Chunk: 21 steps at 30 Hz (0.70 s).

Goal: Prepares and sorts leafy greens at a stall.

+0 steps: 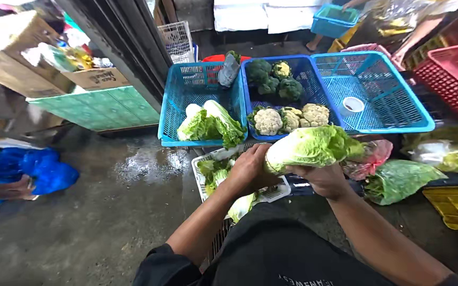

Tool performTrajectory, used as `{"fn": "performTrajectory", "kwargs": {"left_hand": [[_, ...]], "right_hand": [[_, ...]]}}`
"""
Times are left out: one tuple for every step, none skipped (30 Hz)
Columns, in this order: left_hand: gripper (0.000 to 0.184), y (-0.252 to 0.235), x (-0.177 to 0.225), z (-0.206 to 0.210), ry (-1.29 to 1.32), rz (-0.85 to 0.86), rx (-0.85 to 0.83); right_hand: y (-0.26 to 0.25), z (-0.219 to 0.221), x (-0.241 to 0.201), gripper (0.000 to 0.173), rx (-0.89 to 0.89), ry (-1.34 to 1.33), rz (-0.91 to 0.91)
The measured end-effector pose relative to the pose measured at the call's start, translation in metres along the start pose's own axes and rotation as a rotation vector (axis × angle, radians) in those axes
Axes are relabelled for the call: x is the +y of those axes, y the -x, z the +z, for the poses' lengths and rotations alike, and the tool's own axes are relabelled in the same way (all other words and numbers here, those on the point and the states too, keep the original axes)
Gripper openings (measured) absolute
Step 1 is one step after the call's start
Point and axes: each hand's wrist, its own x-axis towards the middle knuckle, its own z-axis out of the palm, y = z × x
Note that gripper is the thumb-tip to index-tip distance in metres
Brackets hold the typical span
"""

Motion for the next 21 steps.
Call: {"fn": "performTrajectory", "kwargs": {"left_hand": [[0.095,-0.002,-0.006,-0.018,0.015,-0.012,-0.043],[0.097,-0.002,-0.015,-0.038,0.017,-0.038,-0.014],[0.097,-0.001,-0.027,-0.061,-0.008,-0.083,0.050],[0.095,-0.001,-0.044,-0.084,-0.075,-0.109,0.142],[0.095,-0.002,-0.065,-0.102,-0.182,-0.124,0.230],[0.099,-0.007,-0.090,-0.115,-0.276,-0.137,0.287],[0.106,-0.013,-0.116,-0.122,-0.346,-0.165,0.307],[0.111,-0.019,-0.139,-0.123,-0.393,-0.198,0.299],[0.113,-0.025,-0.158,-0.122,-0.412,-0.237,0.280],[0.108,-0.029,-0.174,-0.120,-0.412,-0.258,0.276],[0.097,-0.030,-0.186,-0.119,-0.397,-0.266,0.287],[0.084,-0.027,-0.192,-0.121,-0.352,-0.269,0.319],[0.075,-0.024,-0.194,-0.129,-0.294,-0.283,0.365],[0.070,-0.019,-0.197,-0.138,-0.224,-0.319,0.420],[0.068,-0.012,-0.201,-0.148,-0.142,-0.375,0.483],[0.069,-0.005,-0.204,-0.157,-0.053,-0.430,0.557],[0.070,0.002,-0.206,-0.164,0.023,-0.459,0.636],[0.069,0.007,-0.211,-0.169,0.081,-0.460,0.703],[0.069,0.012,-0.215,-0.172,0.122,-0.446,0.745],[0.069,0.015,-0.218,-0.172,0.147,-0.430,0.768],[0.069,0.016,-0.220,-0.171,0.155,-0.423,0.771]], "right_hand": [[-0.006,0.004,0.001,0.078,0.022,0.000,-0.001],[-0.010,0.006,0.001,0.080,0.033,-0.002,0.001],[-0.014,0.008,0.001,0.080,0.043,0.000,0.002],[-0.018,0.011,0.001,0.079,0.051,0.001,0.003],[-0.022,0.014,0.000,0.079,0.050,0.009,-0.005],[-0.028,0.018,-0.001,0.077,0.037,0.028,-0.024],[-0.033,0.023,-0.002,0.074,0.018,0.045,-0.046],[-0.039,0.030,-0.004,0.071,-0.004,0.052,-0.063],[-0.045,0.038,-0.007,0.068,-0.024,0.051,-0.083],[-0.052,0.047,-0.010,0.064,-0.045,0.042,-0.107],[-0.059,0.056,-0.012,0.060,-0.070,0.032,-0.134],[-0.067,0.066,-0.013,0.057,-0.086,0.023,-0.161],[-0.076,0.078,-0.012,0.054,-0.095,0.015,-0.189],[-0.086,0.090,-0.009,0.053,-0.107,0.017,-0.209],[-0.095,0.104,-0.004,0.053,-0.126,0.017,-0.217],[-0.104,0.119,0.001,0.054,-0.144,0.020,-0.218],[-0.113,0.136,0.007,0.056,-0.152,0.023,-0.207],[-0.122,0.153,0.015,0.060,-0.151,0.054,-0.191],[-0.130,0.170,0.026,0.065,-0.157,0.103,-0.166],[-0.136,0.185,0.037,0.071,-0.178,0.165,-0.136],[-0.140,0.200,0.046,0.074,-0.201,0.237,-0.097]]}}
